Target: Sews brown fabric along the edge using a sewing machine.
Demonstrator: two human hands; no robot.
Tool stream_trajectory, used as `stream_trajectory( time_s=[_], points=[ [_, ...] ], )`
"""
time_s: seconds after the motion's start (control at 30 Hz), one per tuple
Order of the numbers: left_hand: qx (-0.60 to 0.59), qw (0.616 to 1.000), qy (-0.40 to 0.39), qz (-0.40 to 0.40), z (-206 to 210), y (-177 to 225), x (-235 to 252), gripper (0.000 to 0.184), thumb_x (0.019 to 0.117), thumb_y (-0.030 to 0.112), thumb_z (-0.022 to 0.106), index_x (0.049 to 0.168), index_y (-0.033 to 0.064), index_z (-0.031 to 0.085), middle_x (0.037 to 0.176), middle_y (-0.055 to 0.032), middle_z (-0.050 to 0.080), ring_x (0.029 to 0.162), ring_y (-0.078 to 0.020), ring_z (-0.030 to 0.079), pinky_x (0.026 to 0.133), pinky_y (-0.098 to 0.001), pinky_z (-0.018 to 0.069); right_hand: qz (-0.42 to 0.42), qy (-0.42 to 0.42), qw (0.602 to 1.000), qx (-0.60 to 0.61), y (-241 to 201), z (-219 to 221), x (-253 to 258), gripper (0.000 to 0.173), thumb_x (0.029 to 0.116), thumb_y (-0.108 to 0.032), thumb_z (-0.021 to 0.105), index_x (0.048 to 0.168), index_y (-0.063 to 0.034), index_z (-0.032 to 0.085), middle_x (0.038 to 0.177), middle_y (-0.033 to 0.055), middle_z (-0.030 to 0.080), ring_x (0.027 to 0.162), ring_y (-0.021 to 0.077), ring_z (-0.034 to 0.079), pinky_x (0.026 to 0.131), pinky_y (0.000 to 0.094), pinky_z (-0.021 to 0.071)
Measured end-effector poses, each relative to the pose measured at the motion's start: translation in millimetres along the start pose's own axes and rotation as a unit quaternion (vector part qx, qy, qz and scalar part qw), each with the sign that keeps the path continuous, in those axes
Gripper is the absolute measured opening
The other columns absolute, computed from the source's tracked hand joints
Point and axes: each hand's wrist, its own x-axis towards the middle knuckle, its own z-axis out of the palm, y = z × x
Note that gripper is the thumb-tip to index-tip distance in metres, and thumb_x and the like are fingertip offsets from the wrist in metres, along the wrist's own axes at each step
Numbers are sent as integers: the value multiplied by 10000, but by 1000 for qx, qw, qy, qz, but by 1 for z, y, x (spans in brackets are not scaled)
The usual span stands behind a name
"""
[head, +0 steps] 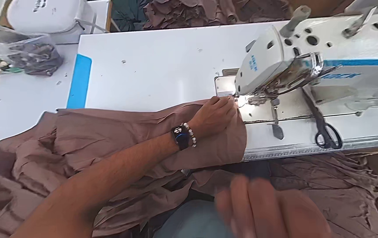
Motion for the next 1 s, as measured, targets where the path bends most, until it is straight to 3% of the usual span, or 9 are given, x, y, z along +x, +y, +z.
stream_trajectory(
  time_s=[0.07,0.17,0.23,0.37,0.5,0.57,0.67,0.87,1.0],
  points=[
    [-12,1000,16,-13,-1,-1,3,370,1053,190,418,1301,83,670,1389,-109,622,1284,-260,576,1007,-433,475,-43,71,959,-271,8,-39,6,240,1024,-275,637,919,-75,719,912,0,694,915,97,663,825,274,558],
    [-31,998,20,-47,1,0,1,369,1058,236,426,1316,142,674,1392,-54,621,1276,-223,571,1003,-422,459,4,214,698,-683,36,-106,-1,273,998,-332,616,1107,-137,773,970,-36,736,890,105,661,766,317,547],
    [-53,997,7,-63,3,-1,-1,403,1053,280,408,1347,183,665,1427,-27,602,1311,-221,543,1046,-439,429,32,243,599,-762,53,-143,-3,335,1002,-362,590,1175,-120,744,996,-2,740,918,181,665,831,430,525],
    [-65,995,-6,-75,4,-2,-4,426,1075,357,372,1373,226,647,1465,6,572,1350,-201,505,1075,-434,399,53,247,504,-826,70,-154,8,410,982,-485,569,1125,-146,750,1011,86,677,931,291,627,737,474,491],
    [-80,995,6,-67,6,-6,-6,425,1082,371,371,1368,234,654,1467,14,576,1356,-192,503,1082,-429,394,31,248,557,-792,74,-143,20,236,1008,-279,581,1009,-89,720,925,53,683,819,197,657,696,365,557],
    [-86,994,7,-63,5,-8,-6,417,1082,356,380,1362,221,658,1469,15,579,1361,-185,503,1096,-429,390,41,257,598,-758,71,-137,21,227,1027,-238,546,1095,-73,687,809,0,679,634,109,638,542,306,543],
    [-81,995,12,-59,6,-8,-6,411,1081,346,388,1349,208,668,1449,13,600,1360,-186,515,1106,-430,395,69,261,643,-716,68,-137,19,328,1036,-233,531,1278,-53,659,677,-33,638,509,90,554,472,309,488],
    [-91,994,16,-63,4,-7,-5,395,1072,336,413,1335,196,672,1432,-5,606,1344,-206,524,1095,-438,406,76,286,685,-666,58,-155,35,368,1084,-236,400,1220,-75,701,797,23,699,666,114,653,603,338,552],
    [-88,994,11,-65,4,-7,-5,395,1077,337,405,1333,195,671,1426,0,610,1355,-197,518,1113,-434,395,154,283,707,-630,52,-164,47,275,1056,-287,527,1108,-150,760,770,-17,696,651,102,626,623,336,522]
  ],
)
